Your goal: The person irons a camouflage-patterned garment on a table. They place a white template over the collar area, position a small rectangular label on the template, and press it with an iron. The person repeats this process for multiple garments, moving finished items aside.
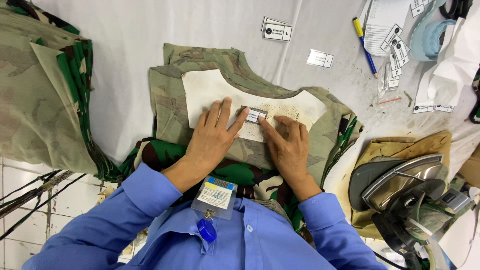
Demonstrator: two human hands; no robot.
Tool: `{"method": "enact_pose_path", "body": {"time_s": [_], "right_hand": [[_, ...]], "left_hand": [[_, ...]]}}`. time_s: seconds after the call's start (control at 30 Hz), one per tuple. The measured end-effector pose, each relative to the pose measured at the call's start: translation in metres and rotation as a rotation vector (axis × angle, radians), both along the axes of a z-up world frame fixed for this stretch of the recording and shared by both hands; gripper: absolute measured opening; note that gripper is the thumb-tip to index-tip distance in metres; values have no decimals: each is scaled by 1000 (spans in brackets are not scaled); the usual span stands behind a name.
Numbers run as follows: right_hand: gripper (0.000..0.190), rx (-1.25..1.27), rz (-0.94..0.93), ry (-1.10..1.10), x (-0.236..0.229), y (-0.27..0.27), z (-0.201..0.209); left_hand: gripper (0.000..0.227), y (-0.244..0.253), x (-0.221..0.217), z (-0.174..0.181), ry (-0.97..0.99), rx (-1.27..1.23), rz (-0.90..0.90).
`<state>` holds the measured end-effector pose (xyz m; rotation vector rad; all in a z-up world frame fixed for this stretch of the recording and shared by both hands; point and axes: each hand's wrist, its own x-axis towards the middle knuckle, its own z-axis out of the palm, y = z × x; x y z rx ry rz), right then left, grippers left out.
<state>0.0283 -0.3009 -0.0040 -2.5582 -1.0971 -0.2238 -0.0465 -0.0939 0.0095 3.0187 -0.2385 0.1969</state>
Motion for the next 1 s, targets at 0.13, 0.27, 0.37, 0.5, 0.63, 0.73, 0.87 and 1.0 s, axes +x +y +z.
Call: {"method": "enact_pose_path", "body": {"time_s": [0.13, 0.27, 0.37, 0.5, 0.63, 0.73, 0.87, 1.0], "right_hand": [[29, 27, 1, 34, -1, 0, 1], [32, 26, -9, 52, -2, -1, 0], [37, 125, -113, 255, -3, -26, 25], [22, -608, -738, -199, 3, -223, 12], [59, -435, -764, -252, 4, -295, 81], [41, -389, -908, -91, -10, -321, 75], [53, -160, -1057, 259, -13, -397, 39], [30, -64, -861, 353, -4, -321, 62]], "left_hand": [[63, -2, -3, -5, 38, 44, -34], [58, -5, -4, -3, 58, 66, -32], [55, -4, -5, -3, 70, 37, -26], [51, -10, -12, -17, 40, 71, 103], [54, -12, -12, -23, -7, 137, 100], [61, -11, -13, -21, 13, 158, 79], [63, -10, -12, -19, 59, 155, 60], [61, -10, -12, -28, 30, 157, 71]]}}
